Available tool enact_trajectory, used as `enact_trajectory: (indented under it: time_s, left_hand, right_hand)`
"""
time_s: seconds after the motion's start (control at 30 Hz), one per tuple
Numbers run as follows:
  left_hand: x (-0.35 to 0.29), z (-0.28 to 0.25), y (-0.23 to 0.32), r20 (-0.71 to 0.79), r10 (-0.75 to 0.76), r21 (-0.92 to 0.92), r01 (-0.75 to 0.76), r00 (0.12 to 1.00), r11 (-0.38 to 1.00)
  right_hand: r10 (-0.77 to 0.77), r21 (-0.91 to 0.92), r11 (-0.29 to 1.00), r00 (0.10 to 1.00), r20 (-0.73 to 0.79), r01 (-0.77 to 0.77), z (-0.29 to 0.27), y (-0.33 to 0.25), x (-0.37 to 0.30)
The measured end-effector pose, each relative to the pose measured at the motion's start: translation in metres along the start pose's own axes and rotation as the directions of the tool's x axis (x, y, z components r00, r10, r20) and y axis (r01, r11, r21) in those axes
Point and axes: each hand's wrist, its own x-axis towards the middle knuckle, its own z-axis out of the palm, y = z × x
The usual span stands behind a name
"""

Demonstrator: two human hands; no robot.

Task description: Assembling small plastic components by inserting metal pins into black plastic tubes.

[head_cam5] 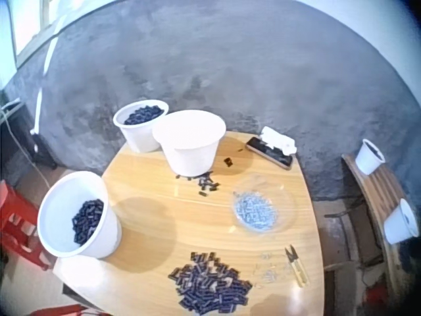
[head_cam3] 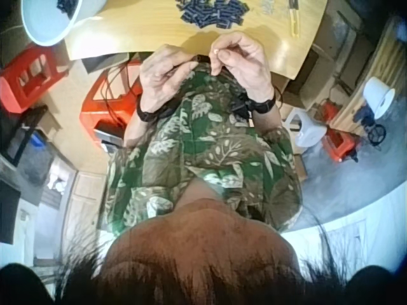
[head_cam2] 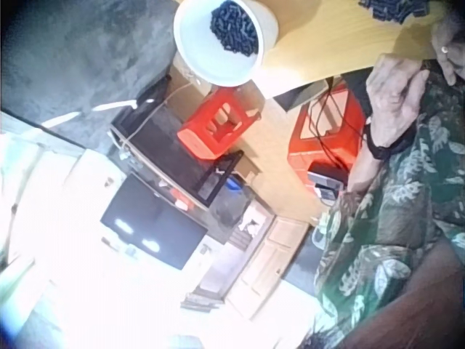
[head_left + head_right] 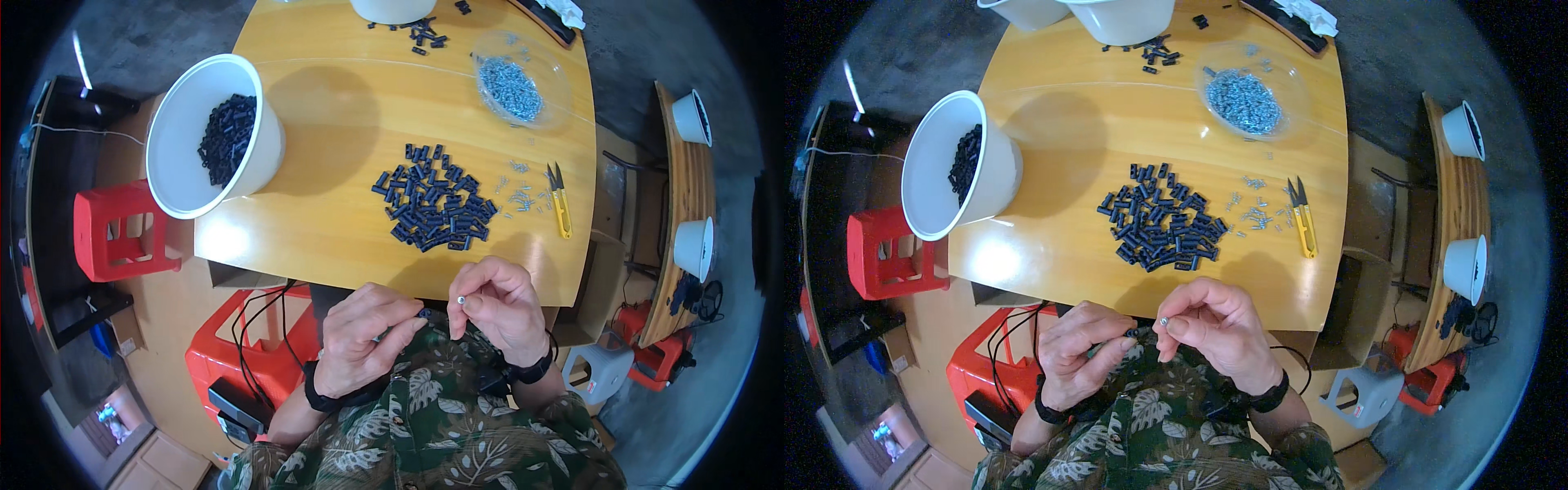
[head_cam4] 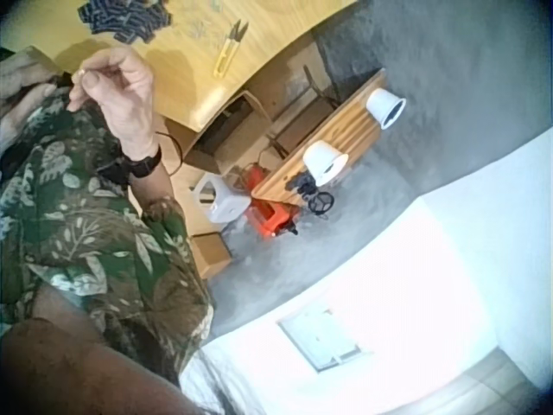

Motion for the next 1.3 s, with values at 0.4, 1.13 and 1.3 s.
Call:
enact_trajectory:
  time_s: [0.4, 1.13, 1.3]
  left_hand:
    - [-0.006, -0.008, -0.005, -0.006, 0.042, -0.078, -0.043, 0.999, 0.996]
    - [-0.005, 0.0, -0.002, 0.04, 0.231, 0.253, -0.233, 0.972, 0.939]
    - [-0.005, -0.001, 0.0, 0.035, 0.205, 0.197, -0.208, 0.978, 0.958]
  right_hand:
    - [-0.09, -0.318, 0.943, 0.995, 0.04, 0.098, 0.021, 0.0, 0.002]
    - [-0.28, -0.947, 0.176, 0.936, 0.215, 0.27, 0.046, -0.017, 0.004]
    - [-0.229, -0.888, 0.393, 0.961, 0.157, 0.239, 0.036, -0.018, 0.003]
